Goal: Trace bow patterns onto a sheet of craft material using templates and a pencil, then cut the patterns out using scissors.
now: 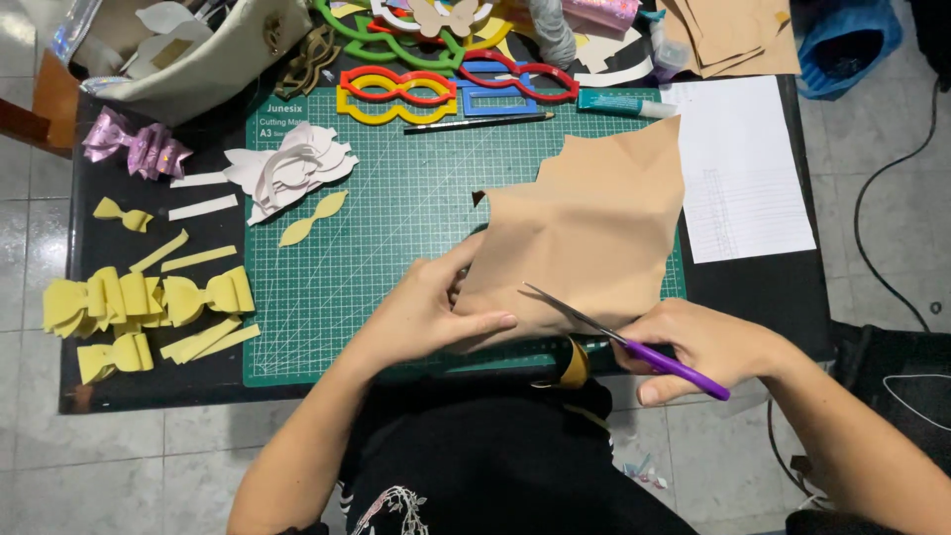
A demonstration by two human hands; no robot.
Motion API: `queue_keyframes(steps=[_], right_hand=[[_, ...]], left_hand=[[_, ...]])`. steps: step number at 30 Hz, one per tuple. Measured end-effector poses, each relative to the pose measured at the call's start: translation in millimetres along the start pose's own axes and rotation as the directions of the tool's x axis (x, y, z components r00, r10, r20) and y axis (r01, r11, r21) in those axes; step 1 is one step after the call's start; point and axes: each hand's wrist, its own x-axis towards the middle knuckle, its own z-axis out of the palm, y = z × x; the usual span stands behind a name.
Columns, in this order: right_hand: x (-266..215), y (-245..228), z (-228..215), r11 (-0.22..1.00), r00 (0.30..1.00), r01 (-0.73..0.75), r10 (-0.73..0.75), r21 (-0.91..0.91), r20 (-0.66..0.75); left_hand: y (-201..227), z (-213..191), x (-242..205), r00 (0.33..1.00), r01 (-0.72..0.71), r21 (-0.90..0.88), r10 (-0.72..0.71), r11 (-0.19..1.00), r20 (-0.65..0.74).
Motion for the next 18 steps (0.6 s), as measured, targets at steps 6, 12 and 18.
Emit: queue_keyframes(steps=[6, 12, 18], right_hand=[[11.6, -17.1, -15.2, 0.999, 0.999, -0.030, 0.031, -0.024, 0.042], [11.7, -1.7, -14.8, 0.990, 0.989, 0.114, -0.105, -0.079, 0.104], [12.2, 0.1, -20.9, 0.994, 0.991, 0.066, -0.055, -0.091, 0.119]], left_hand=[[-2.0, -1.8, -0.7, 1.000, 0.010, 0.017, -0.010, 1.000, -0.004], [13.9, -7.7, -3.3, 0.999, 0.035, 0.184, -0.042, 0.982, 0.034], [14.2, -10.8, -3.8, 0.999, 0.012, 0.252, -0.021, 0.968, 0.033]])
